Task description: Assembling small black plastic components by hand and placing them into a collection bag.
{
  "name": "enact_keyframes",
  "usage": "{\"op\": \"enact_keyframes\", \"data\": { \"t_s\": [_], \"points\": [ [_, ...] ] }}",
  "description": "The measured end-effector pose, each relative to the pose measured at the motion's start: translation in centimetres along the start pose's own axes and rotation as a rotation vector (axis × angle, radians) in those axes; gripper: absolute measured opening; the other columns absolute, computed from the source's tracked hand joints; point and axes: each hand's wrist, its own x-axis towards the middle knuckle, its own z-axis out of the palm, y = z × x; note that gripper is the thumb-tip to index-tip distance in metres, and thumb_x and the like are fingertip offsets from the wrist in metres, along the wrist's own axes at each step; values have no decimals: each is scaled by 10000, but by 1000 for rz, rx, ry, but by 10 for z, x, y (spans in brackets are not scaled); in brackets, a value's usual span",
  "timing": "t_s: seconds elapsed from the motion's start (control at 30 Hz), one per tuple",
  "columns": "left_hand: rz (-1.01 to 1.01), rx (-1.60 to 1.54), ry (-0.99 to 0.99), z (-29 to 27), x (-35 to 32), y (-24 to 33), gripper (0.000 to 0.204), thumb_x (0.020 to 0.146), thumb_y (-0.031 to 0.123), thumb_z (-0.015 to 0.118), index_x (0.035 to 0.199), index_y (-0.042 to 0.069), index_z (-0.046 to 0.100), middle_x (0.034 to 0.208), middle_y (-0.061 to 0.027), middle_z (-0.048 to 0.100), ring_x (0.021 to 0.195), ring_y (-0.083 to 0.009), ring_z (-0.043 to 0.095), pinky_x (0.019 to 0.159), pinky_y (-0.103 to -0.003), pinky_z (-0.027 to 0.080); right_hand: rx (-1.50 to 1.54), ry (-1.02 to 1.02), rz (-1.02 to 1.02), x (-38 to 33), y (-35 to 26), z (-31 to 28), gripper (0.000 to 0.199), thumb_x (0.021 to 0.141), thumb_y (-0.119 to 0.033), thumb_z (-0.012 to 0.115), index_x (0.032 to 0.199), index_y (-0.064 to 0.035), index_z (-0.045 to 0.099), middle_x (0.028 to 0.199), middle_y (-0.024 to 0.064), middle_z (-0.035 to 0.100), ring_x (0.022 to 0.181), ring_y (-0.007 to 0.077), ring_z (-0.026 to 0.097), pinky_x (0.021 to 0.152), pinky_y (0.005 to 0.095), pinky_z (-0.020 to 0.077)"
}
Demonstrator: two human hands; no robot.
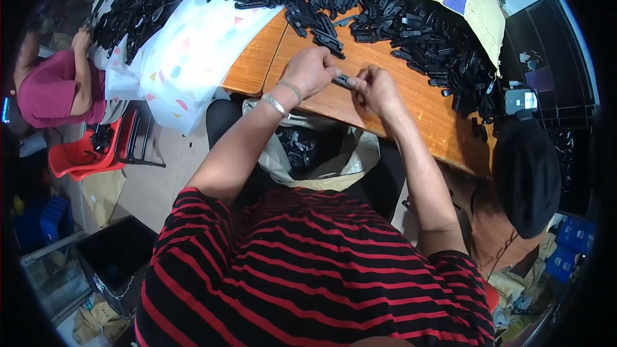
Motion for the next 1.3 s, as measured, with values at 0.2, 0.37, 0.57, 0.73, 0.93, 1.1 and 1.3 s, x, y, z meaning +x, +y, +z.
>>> {"op": "enact_keyframes", "data": {
  "t_s": [0.2, 0.37, 0.57, 0.73, 0.93, 1.1, 1.3],
  "points": [
    [13, 109, -1, -5, -11, 0, 224, 736, 210, 739, 758, 11, 639, 660, -109, 625, 614, -202, 603, 603, -324, 480, -197, 17, -141, 5, 16, 1, 370, 733, -311, 791, 728, -16, 568, 621, 130, 608, 571, 198, 590, 552, 345, 466],
    [79, -66, -287, -34, -62, 2, 164, 765, 149, 707, 837, 18, 641, 769, -91, 596, 621, -163, 583, 601, -286, 472, -258, -309, -128, -24, -4, -8, 353, 729, -314, 789, 669, -31, 588, 630, 118, 612, 608, 210, 595, 592, 352, 468],
    [346, 188, 264, -26, -7, 4, 170, 747, 75, 686, 908, 39, 641, 868, -88, 572, 777, -219, 580, 704, -316, 483, -537, 403, -527, 33, -10, -22, 143, 767, -119, 708, 852, -43, 621, 822, 135, 605, 724, 290, 632, 654, 385, 494],
    [456, 430, 278, -14, 16, -6, 172, 707, 54, 694, 868, 62, 634, 929, -86, 563, 921, -275, 541, 786, -369, 465, -774, 331, -645, 66, -1, -19, 156, 785, -77, 612, 933, -87, 658, 974, 129, 581, 783, 349, 623, 693, 429, 504],
    [423, 456, 247, -18, 12, -5, 134, 709, 82, 711, 812, 77, 626, 851, -67, 578, 886, -265, 547, 739, -371, 460, -879, 183, -671, 61, -9, -28, 259, 771, -52, 620, 1026, -42, 579, 891, 154, 590, 740, 344, 615, 650, 402, 510],
    [178, 214, 139, -21, 5, -5, 99, 761, 90, 699, 787, 53, 611, 743, -70, 611, 716, -226, 590, 658, -326, 481, 174, 101, -380, 17, -9, -17, 162, 828, -29, 601, 983, -5, 561, 760, 92, 602, 629, 153, 578, 571, 274, 469],
    [-18, -221, -4, -26, -1, -21, 123, 852, 107, 646, 843, 6, 575, 698, -8, 597, 629, -75, 546, 593, -229, 460, -285, 250, -641, -16, 3, 14, 106, 763, -64, 675, 835, -23, 610, 812, 125, 608, 754, 307, 614, 656, 347, 488]
  ]
}}
